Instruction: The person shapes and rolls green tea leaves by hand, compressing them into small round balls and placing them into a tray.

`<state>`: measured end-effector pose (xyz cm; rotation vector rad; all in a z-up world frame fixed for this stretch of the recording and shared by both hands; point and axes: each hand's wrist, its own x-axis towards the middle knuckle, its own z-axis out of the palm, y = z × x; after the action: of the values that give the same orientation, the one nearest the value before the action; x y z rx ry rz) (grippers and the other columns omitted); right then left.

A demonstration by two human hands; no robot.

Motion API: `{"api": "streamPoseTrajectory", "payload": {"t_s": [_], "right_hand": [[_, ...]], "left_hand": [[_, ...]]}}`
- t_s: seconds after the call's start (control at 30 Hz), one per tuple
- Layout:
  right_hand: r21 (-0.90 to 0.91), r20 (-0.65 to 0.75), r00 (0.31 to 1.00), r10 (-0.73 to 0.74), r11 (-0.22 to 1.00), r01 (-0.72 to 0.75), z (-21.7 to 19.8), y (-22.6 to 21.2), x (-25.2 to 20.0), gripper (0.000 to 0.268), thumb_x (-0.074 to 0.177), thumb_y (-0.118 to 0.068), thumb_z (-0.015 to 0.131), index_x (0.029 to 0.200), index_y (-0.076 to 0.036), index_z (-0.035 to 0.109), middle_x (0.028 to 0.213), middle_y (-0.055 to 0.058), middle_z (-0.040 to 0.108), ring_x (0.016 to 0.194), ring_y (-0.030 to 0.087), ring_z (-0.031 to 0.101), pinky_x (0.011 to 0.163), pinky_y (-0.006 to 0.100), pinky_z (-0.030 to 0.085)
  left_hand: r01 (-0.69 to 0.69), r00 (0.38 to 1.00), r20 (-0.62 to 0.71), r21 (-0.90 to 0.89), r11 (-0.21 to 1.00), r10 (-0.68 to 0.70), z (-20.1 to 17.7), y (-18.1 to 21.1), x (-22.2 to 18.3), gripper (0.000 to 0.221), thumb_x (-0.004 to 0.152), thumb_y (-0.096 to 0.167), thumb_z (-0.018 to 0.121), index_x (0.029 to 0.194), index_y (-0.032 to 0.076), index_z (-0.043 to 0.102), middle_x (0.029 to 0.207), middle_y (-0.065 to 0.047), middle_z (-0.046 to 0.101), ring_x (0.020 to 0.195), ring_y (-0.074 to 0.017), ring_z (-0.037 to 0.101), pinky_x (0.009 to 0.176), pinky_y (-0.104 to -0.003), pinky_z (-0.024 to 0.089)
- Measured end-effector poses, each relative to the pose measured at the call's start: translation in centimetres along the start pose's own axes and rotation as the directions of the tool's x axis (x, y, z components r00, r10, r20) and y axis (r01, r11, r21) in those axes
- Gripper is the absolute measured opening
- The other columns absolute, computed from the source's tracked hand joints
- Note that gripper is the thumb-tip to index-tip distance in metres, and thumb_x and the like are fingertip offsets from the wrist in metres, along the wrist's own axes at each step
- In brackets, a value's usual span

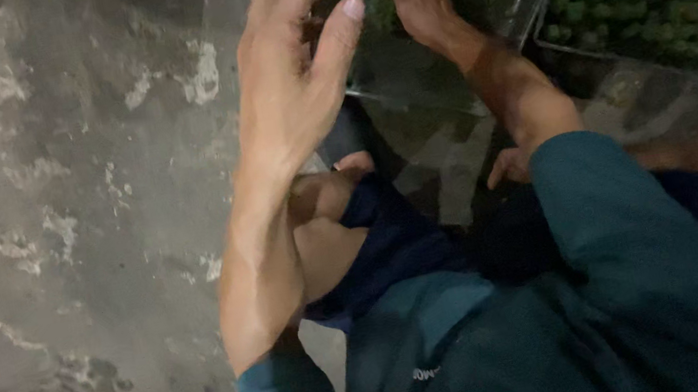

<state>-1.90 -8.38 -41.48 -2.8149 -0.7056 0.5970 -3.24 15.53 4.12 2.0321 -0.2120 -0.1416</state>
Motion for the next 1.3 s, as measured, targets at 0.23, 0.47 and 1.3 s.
{"api": "streamPoseTrajectory", "payload": {"t_s": [0.23,0.47,1.3], "right_hand": [[0.903,0.296,0.899,0.322,0.213,-0.373,-10.8,1.4,-7.1,0.066,0.101,-0.028,0.074,0.155,-0.009,0.041,0.161,0.017,0.035,0.135,0.035,0.05,0.096,0.046,0.058],[0.823,-0.042,0.982,0.183,0.564,-0.071,-26.2,-1.7,-13.2,0.075,0.097,-0.022,0.078,0.157,-0.007,0.036,0.161,0.023,0.032,0.136,0.036,0.045,0.095,0.05,0.058],[0.757,-0.374,0.866,0.331,0.649,0.079,-35.7,-2.6,-19.7,0.039,0.103,-0.029,0.072,0.127,-0.001,0.06,0.086,0.006,0.067,0.074,0.016,0.067,0.06,0.037,0.057]], "left_hand": [[-0.175,0.984,-0.02,0.126,0.976,0.179,3.6,-4.4,1.8,0.036,0.114,0.024,0.067,0.145,0.005,0.062,0.147,-0.017,0.061,0.135,-0.0419,0.063,0.111,-0.047,0.053],[0.108,0.98,0.112,0.394,0.913,-0.164,12.1,-8.0,5.1,0.058,0.1,0.053,0.057,0.131,0.005,0.063,0.133,-0.029,0.06,0.116,-0.0494,0.06,0.094,-0.057,0.049],[0.201,0.97,0.165,-0.147,0.968,-0.176,14.4,-4.7,8.5,0.071,0.093,0.034,0.067,0.149,0.002,0.04,0.097,-0.019,0.078,0.089,-0.0281,0.078,0.079,-0.043,0.062]]}}
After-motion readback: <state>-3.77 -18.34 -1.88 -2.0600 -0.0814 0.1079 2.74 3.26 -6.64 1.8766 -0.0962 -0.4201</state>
